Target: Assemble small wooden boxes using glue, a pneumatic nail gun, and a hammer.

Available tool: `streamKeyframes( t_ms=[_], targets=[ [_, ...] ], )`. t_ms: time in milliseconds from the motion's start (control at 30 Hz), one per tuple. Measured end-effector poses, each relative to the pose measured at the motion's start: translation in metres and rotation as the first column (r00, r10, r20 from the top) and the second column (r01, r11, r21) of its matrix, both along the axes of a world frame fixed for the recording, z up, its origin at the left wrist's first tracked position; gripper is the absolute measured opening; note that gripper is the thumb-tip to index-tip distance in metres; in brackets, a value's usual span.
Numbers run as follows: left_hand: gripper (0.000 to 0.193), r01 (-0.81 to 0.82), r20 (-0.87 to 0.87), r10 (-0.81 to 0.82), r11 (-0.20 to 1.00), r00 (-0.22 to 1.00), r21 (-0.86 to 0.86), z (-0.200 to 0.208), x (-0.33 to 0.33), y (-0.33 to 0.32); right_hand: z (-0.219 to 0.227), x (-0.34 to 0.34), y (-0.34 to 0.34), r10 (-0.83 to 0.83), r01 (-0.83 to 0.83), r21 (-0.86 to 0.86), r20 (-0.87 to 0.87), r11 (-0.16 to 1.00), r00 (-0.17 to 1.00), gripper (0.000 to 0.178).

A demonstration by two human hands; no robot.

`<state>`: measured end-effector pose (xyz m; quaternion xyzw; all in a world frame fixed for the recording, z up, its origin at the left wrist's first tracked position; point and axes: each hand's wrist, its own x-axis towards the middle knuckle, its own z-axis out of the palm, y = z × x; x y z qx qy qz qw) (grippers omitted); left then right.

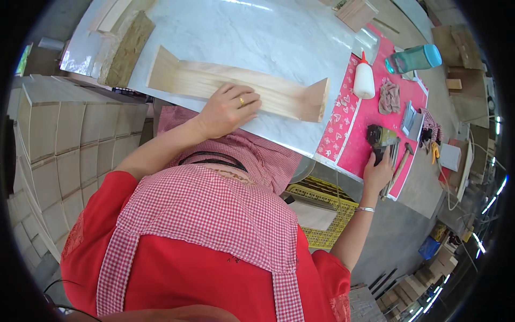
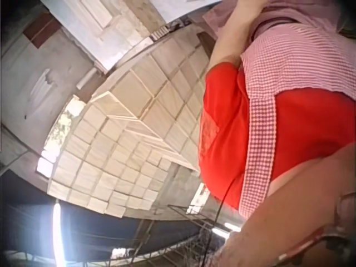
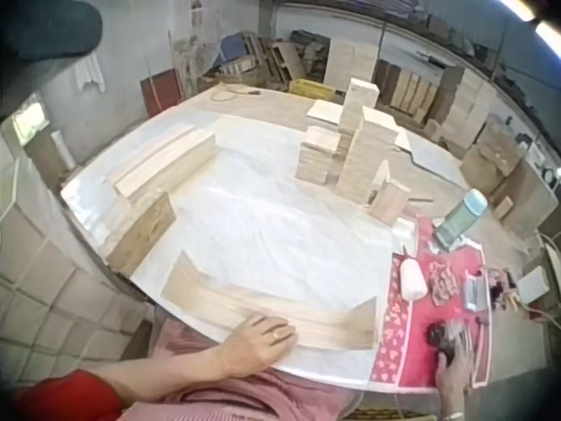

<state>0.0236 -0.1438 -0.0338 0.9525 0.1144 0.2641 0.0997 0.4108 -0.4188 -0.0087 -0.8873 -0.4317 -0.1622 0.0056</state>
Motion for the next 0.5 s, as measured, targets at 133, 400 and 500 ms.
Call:
streamKeyframes(
  t_ms=[133, 400, 500],
  targets=[
    [0.048, -0.076, -0.053, 0.074, 0.996, 0.996, -0.05, 0.015, 0.004, 0.004, 0.022, -0.021, 0.08, 0.062, 0.019, 0.302, -0.257, 0.953, 0.965, 0.062],
    [0.07, -0.116, -0.261, 0.088, 0.989, 0.961, -0.093, -0.015, 0.003, 0.006, -0.024, -0.011, 0.185, -0.163, 0.285, 0.276, -0.392, 0.918, 0.905, 0.076],
    [0.07, -0.116, -0.219, 0.096, 0.99, 0.971, -0.081, -0.014, -0.005, -0.001, -0.032, 0.008, 0.171, 0.275, 0.119, 0.668, -0.453, 0.734, 0.848, 0.063]
  ],
)
